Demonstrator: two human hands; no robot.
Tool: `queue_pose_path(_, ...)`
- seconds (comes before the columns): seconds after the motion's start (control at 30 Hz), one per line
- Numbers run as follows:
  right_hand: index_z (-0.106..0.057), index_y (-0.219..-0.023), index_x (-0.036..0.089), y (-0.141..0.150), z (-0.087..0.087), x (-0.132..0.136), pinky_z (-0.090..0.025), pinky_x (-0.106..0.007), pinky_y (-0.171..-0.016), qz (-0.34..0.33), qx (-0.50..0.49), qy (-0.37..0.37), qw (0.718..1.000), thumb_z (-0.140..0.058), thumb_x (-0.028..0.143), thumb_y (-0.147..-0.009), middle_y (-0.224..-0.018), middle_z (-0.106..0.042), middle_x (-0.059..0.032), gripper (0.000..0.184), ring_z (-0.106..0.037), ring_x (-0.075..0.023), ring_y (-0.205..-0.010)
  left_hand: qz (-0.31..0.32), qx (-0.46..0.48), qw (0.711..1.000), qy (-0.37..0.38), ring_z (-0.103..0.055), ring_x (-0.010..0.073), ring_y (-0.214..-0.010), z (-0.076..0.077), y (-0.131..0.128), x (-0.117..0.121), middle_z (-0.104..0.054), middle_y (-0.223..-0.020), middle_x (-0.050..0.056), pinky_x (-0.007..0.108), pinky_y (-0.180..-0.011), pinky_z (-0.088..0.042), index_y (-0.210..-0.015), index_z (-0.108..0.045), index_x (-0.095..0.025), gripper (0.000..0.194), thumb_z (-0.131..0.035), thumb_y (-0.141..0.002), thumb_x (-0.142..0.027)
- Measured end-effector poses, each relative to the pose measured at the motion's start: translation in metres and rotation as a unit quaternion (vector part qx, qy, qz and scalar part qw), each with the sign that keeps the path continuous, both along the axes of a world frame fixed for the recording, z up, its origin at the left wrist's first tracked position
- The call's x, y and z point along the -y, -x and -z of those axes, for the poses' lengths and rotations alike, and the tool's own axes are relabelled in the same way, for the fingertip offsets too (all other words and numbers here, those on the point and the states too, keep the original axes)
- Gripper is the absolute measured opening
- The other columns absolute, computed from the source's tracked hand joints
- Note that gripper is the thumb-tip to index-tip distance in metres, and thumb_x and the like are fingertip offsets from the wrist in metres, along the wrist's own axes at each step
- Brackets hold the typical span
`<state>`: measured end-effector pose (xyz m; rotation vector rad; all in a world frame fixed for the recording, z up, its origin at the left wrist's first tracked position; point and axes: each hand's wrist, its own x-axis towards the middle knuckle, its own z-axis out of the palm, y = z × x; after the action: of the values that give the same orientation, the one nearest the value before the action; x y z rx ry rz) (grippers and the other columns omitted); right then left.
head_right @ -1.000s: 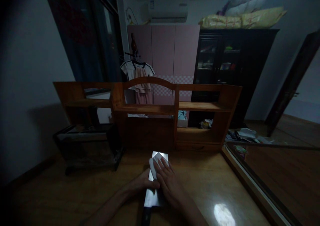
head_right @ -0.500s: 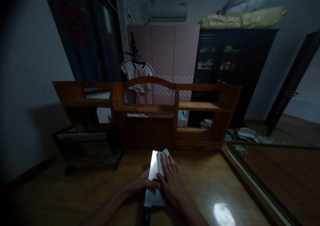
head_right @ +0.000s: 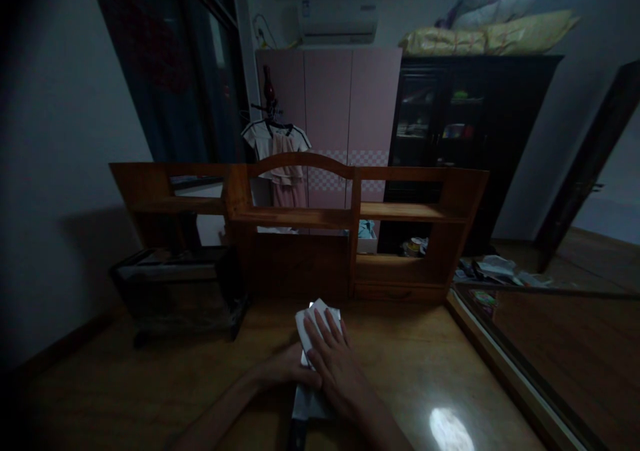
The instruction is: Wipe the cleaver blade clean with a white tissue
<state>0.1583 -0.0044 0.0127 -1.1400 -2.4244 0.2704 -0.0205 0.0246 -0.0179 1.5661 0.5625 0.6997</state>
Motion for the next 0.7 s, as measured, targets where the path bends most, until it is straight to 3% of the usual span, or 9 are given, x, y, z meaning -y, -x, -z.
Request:
queue_pose_path(0.17,0.0,-0.152,0.034,0.002,-0.002,-0.001,-0.008,-0.05,-0.12,0.015,0.001,-0.021,1.0,-0.027,0.044,-0.102,-0.16,-0.006,0.0048,0.058,-0.001,-0.0216,-0.148,0.031,0.002,0.999,-0.012,-0.036,0.0343,-0.135,-0.007,-0.001,0.003,-0.043,-0.145,0.013,0.053,-0.109,-0.033,-0.145,-0.037,-0.02,0.096,-0.086,-0.063,-0.027)
queue_pose_path(0.4,-0.006,-0.153,0.031,-0.009,0.01,-0.013,-0.02,-0.048,-0.119,0.081,-0.043,-0.049,0.995,-0.032,0.045,-0.101,-0.161,-0.008,0.0016,0.06,-0.007,-0.0239,-0.147,0.015,0.038,0.999,0.008,-0.033,0.035,-0.136,-0.02,-0.003,0.011,-0.038,-0.149,0.011,0.052,-0.111,-0.03,-0.15,-0.027,-0.024,0.108,-0.087,-0.061,-0.024)
queue_pose_path(0.5,-0.006,-0.153,0.029,-0.013,0.014,-0.015,-0.023,-0.046,-0.119,0.091,-0.066,-0.049,0.992,-0.032,0.044,-0.101,-0.161,-0.008,-0.0001,0.061,-0.009,-0.0232,-0.147,0.013,0.046,0.998,0.043,-0.04,0.0363,-0.132,-0.02,-0.003,0.012,-0.044,-0.145,0.012,0.051,-0.107,-0.036,-0.151,-0.025,-0.025,0.109,-0.086,-0.06,-0.022)
queue_pose_path(0.6,-0.007,-0.153,0.028,-0.015,0.021,-0.016,-0.024,-0.046,-0.119,0.108,-0.082,-0.04,0.99,-0.033,0.045,-0.1,-0.161,-0.011,-0.0016,0.061,-0.011,-0.0233,-0.147,0.006,0.053,0.996,0.073,-0.05,0.0354,-0.122,-0.017,-0.004,0.011,-0.055,-0.133,0.013,0.049,-0.099,-0.044,-0.148,-0.032,-0.024,0.103,-0.086,-0.06,-0.021)
queue_pose_path(0.7,-0.013,-0.153,0.027,-0.016,0.027,-0.018,-0.023,-0.048,-0.119,0.113,-0.089,-0.043,0.989,-0.033,0.045,-0.1,-0.16,-0.015,-0.0023,0.059,-0.012,-0.0241,-0.147,-0.015,0.066,0.995,0.067,-0.054,0.0325,-0.118,-0.015,-0.006,0.01,-0.06,-0.126,0.012,0.046,-0.099,-0.043,-0.14,-0.045,-0.021,0.09,-0.087,-0.06,-0.022)
